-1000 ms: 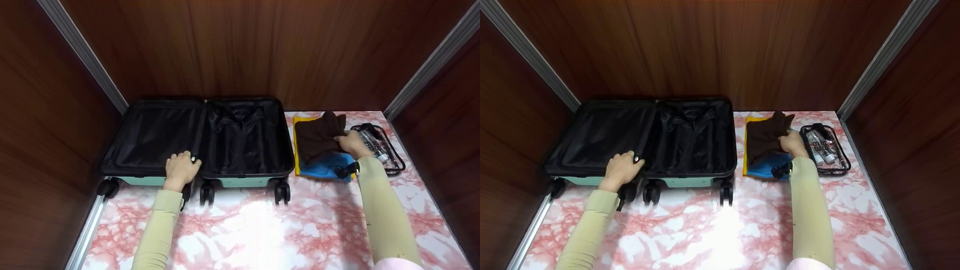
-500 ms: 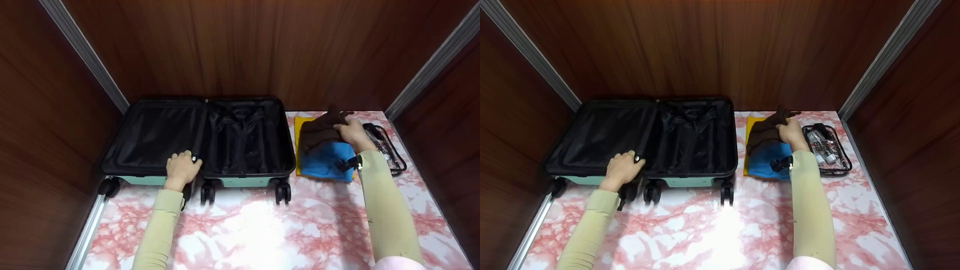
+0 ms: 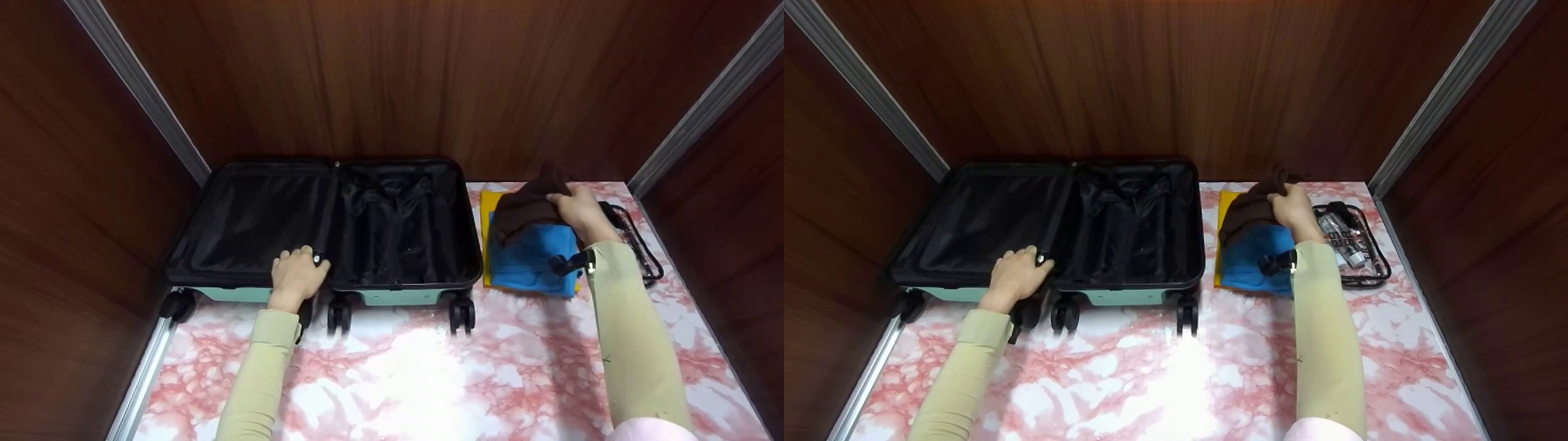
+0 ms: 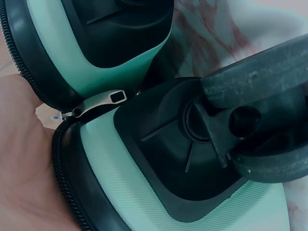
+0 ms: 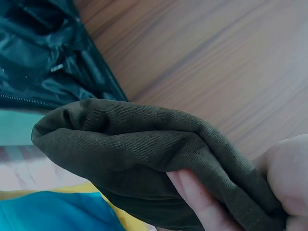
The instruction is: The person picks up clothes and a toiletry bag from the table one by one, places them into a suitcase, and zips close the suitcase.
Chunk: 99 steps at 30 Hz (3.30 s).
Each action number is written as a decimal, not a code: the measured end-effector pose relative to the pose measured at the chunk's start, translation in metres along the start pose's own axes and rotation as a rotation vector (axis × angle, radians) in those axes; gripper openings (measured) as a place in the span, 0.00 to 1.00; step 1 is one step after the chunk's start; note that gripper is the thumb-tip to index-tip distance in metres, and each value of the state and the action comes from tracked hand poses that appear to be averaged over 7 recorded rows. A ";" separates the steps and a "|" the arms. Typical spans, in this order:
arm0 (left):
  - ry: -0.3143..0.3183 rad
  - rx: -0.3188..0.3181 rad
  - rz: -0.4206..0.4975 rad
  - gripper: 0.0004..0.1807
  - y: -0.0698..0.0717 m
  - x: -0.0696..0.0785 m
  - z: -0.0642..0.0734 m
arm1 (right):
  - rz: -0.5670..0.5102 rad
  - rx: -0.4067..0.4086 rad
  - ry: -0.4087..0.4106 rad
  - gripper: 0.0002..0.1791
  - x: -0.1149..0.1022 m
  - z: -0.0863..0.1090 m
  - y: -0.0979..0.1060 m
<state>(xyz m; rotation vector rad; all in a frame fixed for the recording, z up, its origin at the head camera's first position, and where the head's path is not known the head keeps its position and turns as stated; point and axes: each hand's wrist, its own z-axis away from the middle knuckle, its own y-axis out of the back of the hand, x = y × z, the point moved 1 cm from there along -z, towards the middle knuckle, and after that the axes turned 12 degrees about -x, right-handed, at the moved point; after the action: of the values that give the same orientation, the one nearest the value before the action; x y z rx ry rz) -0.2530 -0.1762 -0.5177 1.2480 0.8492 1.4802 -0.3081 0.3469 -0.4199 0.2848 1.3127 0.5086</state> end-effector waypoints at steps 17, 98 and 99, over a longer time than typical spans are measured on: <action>-0.002 -0.019 -0.005 0.32 0.003 0.001 0.000 | -0.063 0.035 0.063 0.23 -0.031 0.002 0.001; 0.009 0.000 0.015 0.34 0.000 0.003 0.005 | -0.157 -0.241 0.238 0.17 -0.062 -0.014 -0.102; 0.010 -0.001 0.015 0.34 0.000 0.003 0.005 | -0.163 -0.247 0.232 0.17 -0.062 -0.014 -0.104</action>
<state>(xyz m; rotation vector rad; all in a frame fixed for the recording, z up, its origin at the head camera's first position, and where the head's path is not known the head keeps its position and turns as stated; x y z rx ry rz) -0.2484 -0.1735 -0.5154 1.2500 0.8474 1.4995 -0.3118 0.2252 -0.4209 -0.0882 1.4666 0.5711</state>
